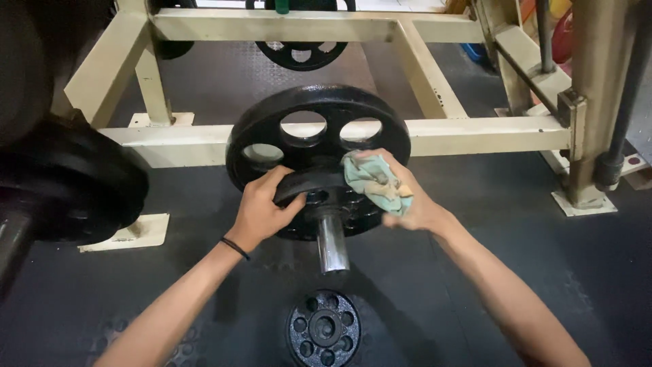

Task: The person wipes down weight plates on a storage rack using a cleaning cloth.

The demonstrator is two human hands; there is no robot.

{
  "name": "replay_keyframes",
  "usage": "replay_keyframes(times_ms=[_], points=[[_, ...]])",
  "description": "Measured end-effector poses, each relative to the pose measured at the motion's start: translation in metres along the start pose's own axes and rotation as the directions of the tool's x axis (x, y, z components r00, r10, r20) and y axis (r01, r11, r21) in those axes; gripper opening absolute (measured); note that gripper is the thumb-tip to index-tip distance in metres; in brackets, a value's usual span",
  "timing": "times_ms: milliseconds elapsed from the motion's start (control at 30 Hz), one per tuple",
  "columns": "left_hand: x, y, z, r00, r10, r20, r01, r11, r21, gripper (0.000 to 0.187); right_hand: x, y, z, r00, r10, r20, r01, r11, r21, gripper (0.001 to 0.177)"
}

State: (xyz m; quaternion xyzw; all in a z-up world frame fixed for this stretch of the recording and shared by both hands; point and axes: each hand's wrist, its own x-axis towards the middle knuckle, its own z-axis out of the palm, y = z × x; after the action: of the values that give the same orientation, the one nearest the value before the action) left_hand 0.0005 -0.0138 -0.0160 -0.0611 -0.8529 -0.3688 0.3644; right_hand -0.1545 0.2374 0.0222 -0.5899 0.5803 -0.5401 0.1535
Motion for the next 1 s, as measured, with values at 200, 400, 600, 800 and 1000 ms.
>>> replay_keyframes(times_ms=[200,400,600,800,1000], points=[[-0.007,-0.014,0.003,1.000,-0.030,0.009,0.031,0.996,-0.081,0.033,0.000,0.011,-0.007,0.998,0.060,0.033,-0.064,0.987,0.146,0.084],[-0.014,-0.024,0.012,0.996,-0.079,-0.033,0.074,0.989,-0.130,0.033,-0.017,0.074,0.022,0.942,-0.165,-0.293,0.160,0.986,-0.043,0.056],[-0.004,0.003,-0.011,1.000,0.029,-0.006,-0.029,0.998,0.060,0.036,-0.047,0.103,0.026,0.853,-0.267,-0.448,0.197,0.960,-0.198,0.059],[0.032,0.045,-0.026,0.982,0.172,0.081,-0.186,0.955,0.230,0.034,-0.017,0.034,0.010,0.952,-0.108,-0.286,0.009,0.944,-0.329,0.060],[0.032,0.027,-0.002,0.987,0.080,0.138,-0.104,0.978,0.181,0.043,0.023,-0.025,0.019,0.985,-0.068,-0.156,-0.019,0.867,-0.499,0.057]])
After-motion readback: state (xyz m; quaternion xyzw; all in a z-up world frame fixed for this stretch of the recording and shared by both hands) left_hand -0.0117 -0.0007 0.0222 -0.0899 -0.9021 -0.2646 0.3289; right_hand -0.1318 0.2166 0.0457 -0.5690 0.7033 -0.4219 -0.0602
